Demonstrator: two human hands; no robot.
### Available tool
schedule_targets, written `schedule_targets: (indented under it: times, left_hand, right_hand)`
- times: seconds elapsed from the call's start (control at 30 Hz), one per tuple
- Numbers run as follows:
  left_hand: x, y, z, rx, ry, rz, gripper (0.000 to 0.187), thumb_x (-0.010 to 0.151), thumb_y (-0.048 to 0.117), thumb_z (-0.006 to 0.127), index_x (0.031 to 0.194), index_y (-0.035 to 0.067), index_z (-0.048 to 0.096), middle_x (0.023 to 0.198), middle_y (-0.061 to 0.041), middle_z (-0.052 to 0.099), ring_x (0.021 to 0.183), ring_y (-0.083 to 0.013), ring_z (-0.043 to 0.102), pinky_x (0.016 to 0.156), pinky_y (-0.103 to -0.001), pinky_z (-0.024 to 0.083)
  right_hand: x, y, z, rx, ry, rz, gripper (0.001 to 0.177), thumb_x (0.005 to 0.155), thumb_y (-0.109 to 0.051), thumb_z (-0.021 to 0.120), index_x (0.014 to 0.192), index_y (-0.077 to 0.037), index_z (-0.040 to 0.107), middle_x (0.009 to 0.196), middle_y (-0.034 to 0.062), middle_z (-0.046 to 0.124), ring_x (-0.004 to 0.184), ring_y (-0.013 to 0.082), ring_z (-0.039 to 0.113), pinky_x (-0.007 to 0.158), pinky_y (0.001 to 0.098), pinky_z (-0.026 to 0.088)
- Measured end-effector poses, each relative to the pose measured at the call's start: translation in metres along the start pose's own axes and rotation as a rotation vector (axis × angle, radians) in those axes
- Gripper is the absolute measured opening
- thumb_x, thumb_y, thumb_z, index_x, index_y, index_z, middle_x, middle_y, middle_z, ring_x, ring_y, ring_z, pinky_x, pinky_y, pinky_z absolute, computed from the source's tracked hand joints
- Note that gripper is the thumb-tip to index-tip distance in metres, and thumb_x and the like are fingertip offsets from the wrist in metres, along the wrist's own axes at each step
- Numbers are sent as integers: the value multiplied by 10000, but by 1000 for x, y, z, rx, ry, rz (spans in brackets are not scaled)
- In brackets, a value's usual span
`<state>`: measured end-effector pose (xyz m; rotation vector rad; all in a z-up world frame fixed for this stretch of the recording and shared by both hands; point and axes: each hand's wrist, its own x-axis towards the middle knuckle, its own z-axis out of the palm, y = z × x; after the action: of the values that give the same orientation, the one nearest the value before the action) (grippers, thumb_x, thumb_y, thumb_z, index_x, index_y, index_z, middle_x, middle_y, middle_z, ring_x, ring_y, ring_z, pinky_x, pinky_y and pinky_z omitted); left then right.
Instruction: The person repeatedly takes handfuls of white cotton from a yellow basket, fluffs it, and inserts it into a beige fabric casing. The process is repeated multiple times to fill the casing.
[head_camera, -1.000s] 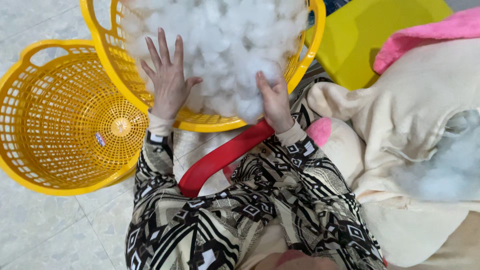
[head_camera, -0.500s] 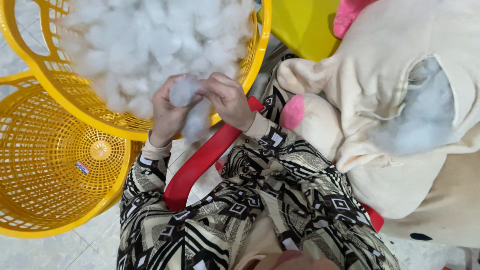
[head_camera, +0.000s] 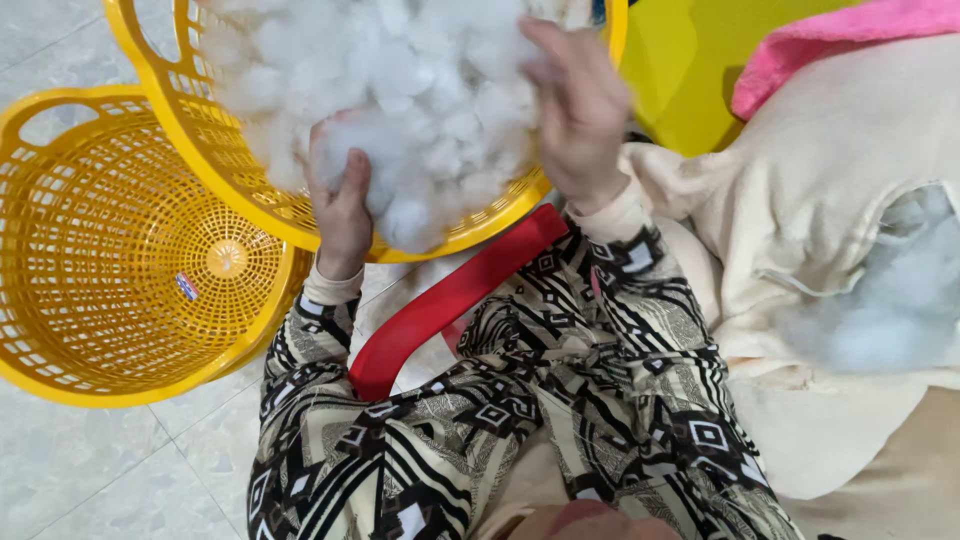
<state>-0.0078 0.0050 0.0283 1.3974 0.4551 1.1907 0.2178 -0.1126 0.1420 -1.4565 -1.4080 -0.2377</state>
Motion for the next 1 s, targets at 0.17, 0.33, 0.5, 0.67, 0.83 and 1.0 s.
schedule_targets:
  times: [0.17,0.33,0.5,0.67,0.83,1.0]
  left_hand:
    - [2,-2,15,-48,-32,51,658,1146,486,464,1573,3,333,1531,-148,483,1395,-242,479,1240,-377,364]
    - [-7,-11,24,180,-205,168,912,1074,726,184,1666,45,49,1742,-177,54,1649,-281,61,1382,-398,70]
    - [0,-8,25,372,-303,149,923,1070,739,106,1697,63,69,1775,-155,-10,1640,-356,-56,1364,-533,-49]
    - [5,13,29,942,-217,263,862,1049,646,40,1551,140,527,1713,-96,241,1602,-441,1,1207,-704,-152]
    - [12,27,28,1148,-104,481,889,1103,592,25,1495,106,658,1688,-20,376,1582,-454,30,1196,-695,-185]
    - [14,39,-6,1132,83,518,892,1044,747,72,1548,156,511,1686,20,290,1585,-379,14,1257,-639,-66]
  right_hand:
    - [-31,5,51,398,-439,315,837,933,-84,756,1631,-88,294,1445,119,510,1274,233,545,1053,334,483]
    - [-77,-5,83,743,-415,147,779,939,-130,789,1556,-65,318,1515,128,449,1380,235,490,1159,344,407]
    - [-73,1,82,437,-403,221,384,840,-4,673,1223,-17,675,1125,146,692,1055,309,718,916,350,563]
    - [-65,2,67,352,-446,162,325,811,30,639,1135,20,657,1026,189,676,964,377,699,829,375,551]
    - [-60,0,62,332,-382,122,331,817,42,628,1146,23,654,1068,209,699,979,382,712,843,375,567]
    - [-56,14,55,364,-355,270,257,871,24,646,1126,8,670,993,148,744,907,219,760,810,314,580]
